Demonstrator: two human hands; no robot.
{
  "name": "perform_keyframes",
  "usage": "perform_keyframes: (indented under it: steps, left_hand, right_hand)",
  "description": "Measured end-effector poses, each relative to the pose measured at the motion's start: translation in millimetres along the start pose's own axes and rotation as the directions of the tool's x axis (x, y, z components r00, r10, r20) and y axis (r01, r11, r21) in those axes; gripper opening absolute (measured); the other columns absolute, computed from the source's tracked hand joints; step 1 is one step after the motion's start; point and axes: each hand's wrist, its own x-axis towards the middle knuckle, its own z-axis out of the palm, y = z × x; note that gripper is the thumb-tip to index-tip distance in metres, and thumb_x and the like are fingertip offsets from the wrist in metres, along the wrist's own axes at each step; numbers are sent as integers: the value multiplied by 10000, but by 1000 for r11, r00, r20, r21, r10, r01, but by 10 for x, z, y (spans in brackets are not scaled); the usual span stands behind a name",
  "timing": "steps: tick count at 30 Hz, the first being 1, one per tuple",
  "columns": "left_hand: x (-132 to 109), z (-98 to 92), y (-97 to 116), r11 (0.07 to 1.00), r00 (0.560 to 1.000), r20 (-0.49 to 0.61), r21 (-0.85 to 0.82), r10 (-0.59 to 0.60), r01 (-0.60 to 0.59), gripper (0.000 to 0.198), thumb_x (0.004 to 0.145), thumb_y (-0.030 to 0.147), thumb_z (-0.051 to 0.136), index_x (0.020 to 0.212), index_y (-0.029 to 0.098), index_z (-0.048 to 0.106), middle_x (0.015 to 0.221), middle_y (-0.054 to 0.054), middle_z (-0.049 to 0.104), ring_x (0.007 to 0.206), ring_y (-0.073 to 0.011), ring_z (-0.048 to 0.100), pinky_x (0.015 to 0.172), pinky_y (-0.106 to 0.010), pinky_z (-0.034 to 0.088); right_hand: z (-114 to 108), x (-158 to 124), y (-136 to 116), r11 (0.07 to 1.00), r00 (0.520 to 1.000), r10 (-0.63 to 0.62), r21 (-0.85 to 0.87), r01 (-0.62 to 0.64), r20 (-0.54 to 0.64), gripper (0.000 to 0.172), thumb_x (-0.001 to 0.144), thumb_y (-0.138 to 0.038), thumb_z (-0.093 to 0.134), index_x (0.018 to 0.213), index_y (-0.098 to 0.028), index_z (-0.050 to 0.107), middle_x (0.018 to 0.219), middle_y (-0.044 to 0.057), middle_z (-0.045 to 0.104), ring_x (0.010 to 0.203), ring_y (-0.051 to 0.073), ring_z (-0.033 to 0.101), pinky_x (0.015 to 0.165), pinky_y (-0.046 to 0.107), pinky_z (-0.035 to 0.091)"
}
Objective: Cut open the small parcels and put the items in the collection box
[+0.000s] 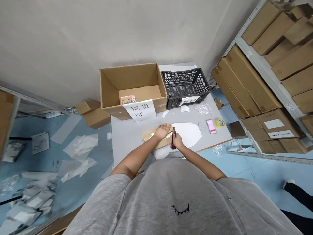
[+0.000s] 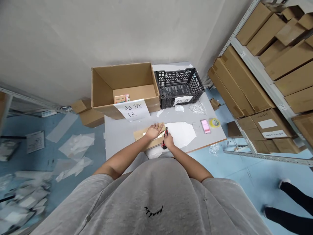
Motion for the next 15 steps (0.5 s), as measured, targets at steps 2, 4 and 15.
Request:
perform_keyframes:
  steps: [2,4,15]
  left_hand:
    - [4,-3,-7,1000,1000,12,14,10,-10,672,1136,542,414,1672,152,525,1660,-305,511,1471,-437,544,1233,-584,373]
    - [-1,2,-2,999,1000,14,41,24,-24,659,1140,515,423,1676,144,521,1661,-309,509,1469,-439,550,1226,-583,386]
    - [17,-28,-1,943,997,35,322,75,-82,637,1164,497,389,1688,150,494,1623,-299,558,1392,-401,626,1144,-515,480]
  right_hand:
    - [3,-32,23,999,999,41,13,-41,10,275,1146,-549,446,1147,-277,489,549,-65,564,409,243,636,403,329,538]
    - [-1,-48,19,997,997,76,26,-76,12,226,1158,-495,438,1154,-274,482,555,-66,569,411,237,634,399,315,530]
    - [12,-21,-80,992,993,118,45,-118,8,189,1182,-404,393,1200,-244,491,563,-58,589,414,230,637,406,300,536]
